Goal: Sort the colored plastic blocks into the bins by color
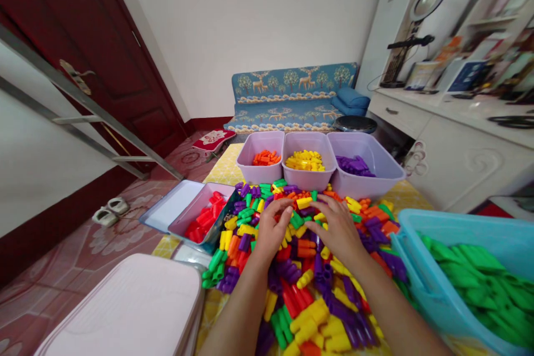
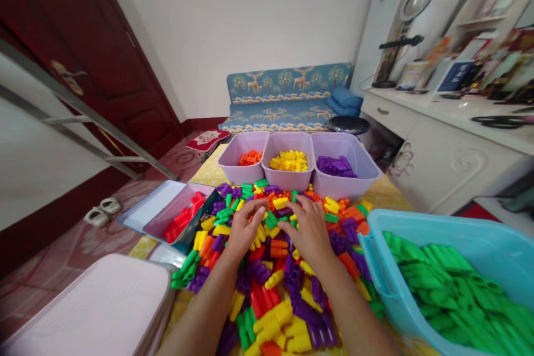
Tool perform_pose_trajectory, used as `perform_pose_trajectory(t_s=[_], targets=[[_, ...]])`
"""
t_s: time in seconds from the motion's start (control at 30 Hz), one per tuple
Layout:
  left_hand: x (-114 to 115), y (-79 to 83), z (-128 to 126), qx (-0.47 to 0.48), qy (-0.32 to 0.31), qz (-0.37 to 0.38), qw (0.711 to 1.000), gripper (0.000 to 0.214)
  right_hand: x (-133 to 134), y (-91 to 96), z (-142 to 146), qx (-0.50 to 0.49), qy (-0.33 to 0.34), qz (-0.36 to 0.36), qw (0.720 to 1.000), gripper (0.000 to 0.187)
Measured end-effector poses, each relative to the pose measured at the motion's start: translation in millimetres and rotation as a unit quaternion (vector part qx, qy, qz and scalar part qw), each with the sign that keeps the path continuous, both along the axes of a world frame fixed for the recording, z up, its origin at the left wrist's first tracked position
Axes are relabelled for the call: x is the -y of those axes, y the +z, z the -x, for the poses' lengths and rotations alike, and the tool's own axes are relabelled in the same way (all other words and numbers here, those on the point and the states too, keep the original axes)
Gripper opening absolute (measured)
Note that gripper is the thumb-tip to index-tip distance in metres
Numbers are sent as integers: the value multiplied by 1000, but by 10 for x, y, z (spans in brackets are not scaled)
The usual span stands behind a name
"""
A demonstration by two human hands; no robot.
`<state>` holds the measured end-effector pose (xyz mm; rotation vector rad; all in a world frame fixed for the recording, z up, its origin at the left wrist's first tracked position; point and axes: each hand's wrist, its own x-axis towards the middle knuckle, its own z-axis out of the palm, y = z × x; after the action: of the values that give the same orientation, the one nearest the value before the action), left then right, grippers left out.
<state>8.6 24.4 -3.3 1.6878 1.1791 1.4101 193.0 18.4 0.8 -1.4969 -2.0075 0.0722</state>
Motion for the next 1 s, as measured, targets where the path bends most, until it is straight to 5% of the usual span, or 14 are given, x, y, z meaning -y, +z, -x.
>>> perform_pose_trajectory(t_s=[0.17, 0.27, 0.43, 0.77, 1.0], targets=[[67, 52, -26, -215, -13, -55, 975, 48, -17, -76, -1, -24, -41, 10, 999, 43], [78, 6, -58, -262, -7, -54, 964, 58, 3, -49, 74, 7, 4, 22, 1000, 51], [7, -108, -84, -217, 27, -51, 975, 48, -54, 45, 222, -41, 80, 28, 996, 53], [-15, -96, -55, -109, 89, -64, 988, 39, -101, -67, 370, -74, 21, 58, 995, 34], [-28, -140, -31, -79, 134, -51, 987, 35, -54, 22, 300, -254, 22, -1, 967, 16]])
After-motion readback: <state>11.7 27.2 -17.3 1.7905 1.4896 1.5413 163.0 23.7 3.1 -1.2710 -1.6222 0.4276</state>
